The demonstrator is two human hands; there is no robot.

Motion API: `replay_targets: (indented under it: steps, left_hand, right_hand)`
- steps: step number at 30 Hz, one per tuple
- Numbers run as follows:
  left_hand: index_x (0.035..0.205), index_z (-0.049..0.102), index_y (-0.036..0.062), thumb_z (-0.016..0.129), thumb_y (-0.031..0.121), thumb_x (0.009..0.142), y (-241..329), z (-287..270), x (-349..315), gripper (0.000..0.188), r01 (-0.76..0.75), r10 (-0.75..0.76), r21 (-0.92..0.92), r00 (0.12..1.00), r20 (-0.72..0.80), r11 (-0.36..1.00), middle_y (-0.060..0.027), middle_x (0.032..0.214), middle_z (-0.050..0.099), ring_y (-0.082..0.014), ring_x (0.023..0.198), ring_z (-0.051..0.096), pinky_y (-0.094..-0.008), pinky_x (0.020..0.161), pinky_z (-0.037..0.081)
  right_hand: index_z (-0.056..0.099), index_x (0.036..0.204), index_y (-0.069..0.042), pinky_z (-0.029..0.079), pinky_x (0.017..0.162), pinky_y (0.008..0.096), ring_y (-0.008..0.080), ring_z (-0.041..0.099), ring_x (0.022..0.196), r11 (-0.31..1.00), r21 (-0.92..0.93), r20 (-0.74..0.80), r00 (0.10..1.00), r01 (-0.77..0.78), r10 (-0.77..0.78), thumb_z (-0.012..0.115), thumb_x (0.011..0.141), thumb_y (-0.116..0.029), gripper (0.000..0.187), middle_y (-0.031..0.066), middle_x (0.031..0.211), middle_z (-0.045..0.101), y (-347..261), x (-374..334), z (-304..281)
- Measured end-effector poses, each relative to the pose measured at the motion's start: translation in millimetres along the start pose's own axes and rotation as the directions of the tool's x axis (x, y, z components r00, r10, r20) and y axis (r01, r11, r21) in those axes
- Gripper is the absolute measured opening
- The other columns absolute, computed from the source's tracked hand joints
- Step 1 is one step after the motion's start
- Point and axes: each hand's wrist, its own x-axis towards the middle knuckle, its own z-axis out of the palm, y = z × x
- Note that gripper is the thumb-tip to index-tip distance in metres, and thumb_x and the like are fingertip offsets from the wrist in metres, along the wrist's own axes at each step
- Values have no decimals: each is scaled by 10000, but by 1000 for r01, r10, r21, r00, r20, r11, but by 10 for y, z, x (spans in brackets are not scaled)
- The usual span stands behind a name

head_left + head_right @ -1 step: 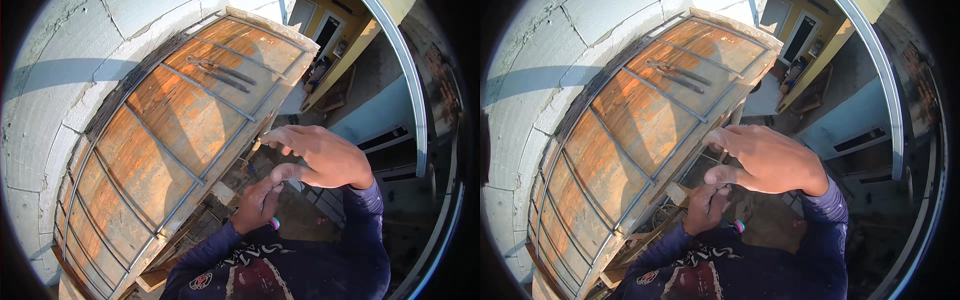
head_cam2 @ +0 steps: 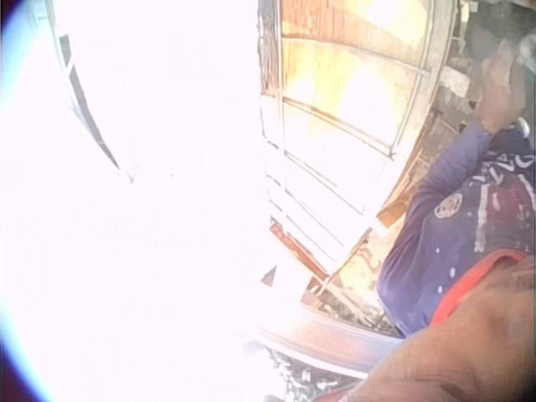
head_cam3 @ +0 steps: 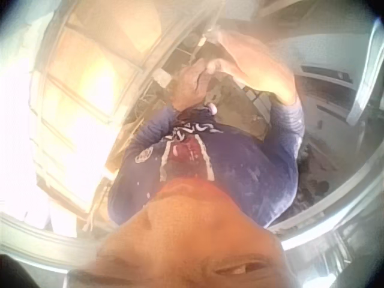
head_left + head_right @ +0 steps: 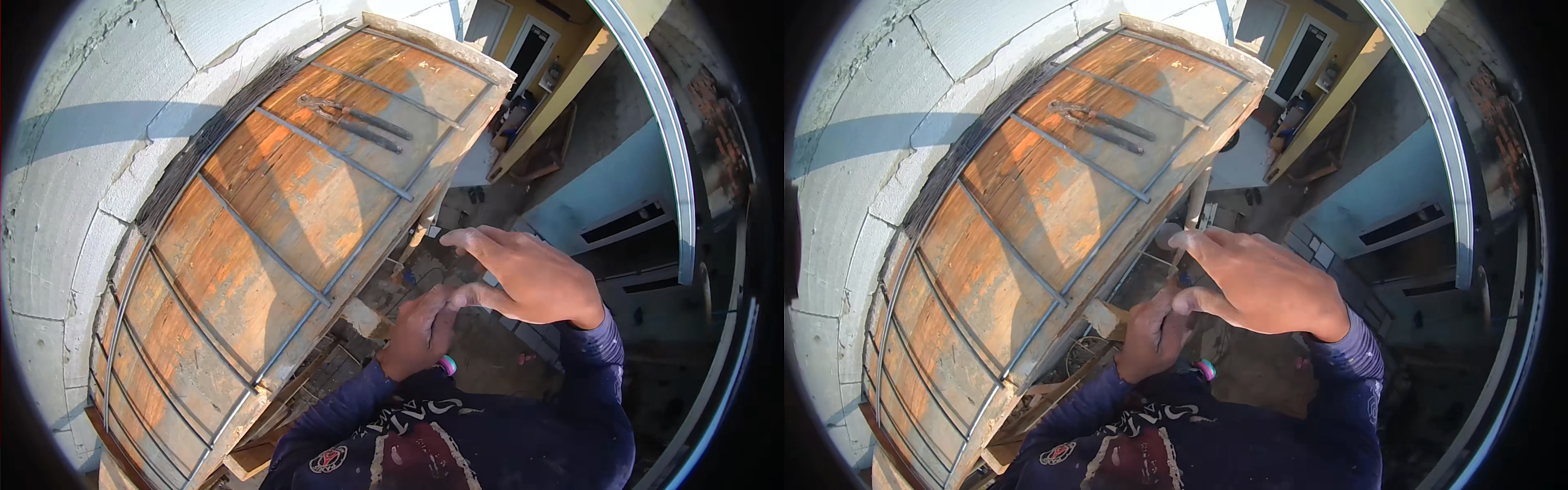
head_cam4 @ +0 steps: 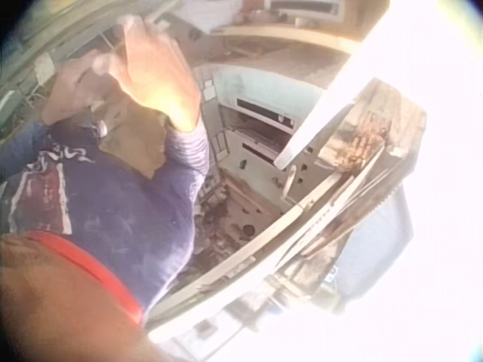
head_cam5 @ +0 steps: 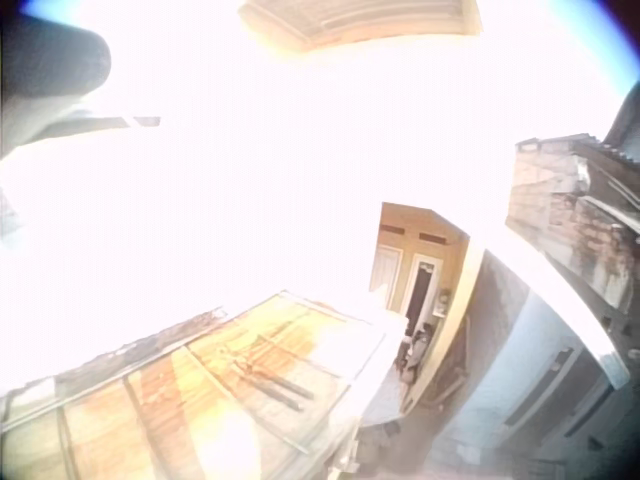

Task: The recorder uses wire to tie together rebar rods on a wooden form to create a reinforced mesh.

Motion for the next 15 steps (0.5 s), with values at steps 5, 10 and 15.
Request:
replay_targets:
  steps: [5, 10, 15]
  left_hand:
    - [1070, 643, -5, 569, 69, 1036, -87, 312, 192, 110, -71, 80, -52, 976, 203, 996, -172, 882, 656, -315, 752, 694, -388, 649, 510]
    - [1066, 636, 0, 601, 70, 1014, -180, 398, 15, 93, -133, 141, -47, 927, 347, 990, -176, 938, 663, -387, 793, 678, -422, 682, 517]
    - [1081, 645, 30, 617, 64, 991, -371, 354, -110, 99, -210, 181, 57, 928, 327, 976, -145, 946, 694, -391, 792, 695, -439, 661, 536]
  right_hand:
    - [665, 997, 23, 487, 653, 370, 265, 622, 670, 783, 455, -13, 876, -423, 481, 640, 1046, -278, 306, 138, 775, 645, 76, -879, 312]
    - [666, 890, 5, 432, 616, 274, 110, 471, 634, 618, 749, -301, 708, -238, 638, 599, 1075, -362, 417, 3, 726, 534, 241, -1555, 265]
    - [610, 953, -49, 384, 559, 252, 66, 331, 565, 651, 751, -624, 437, 108, 648, 560, 1095, -380, 364, -51, 704, 415, 562, -2222, 70]
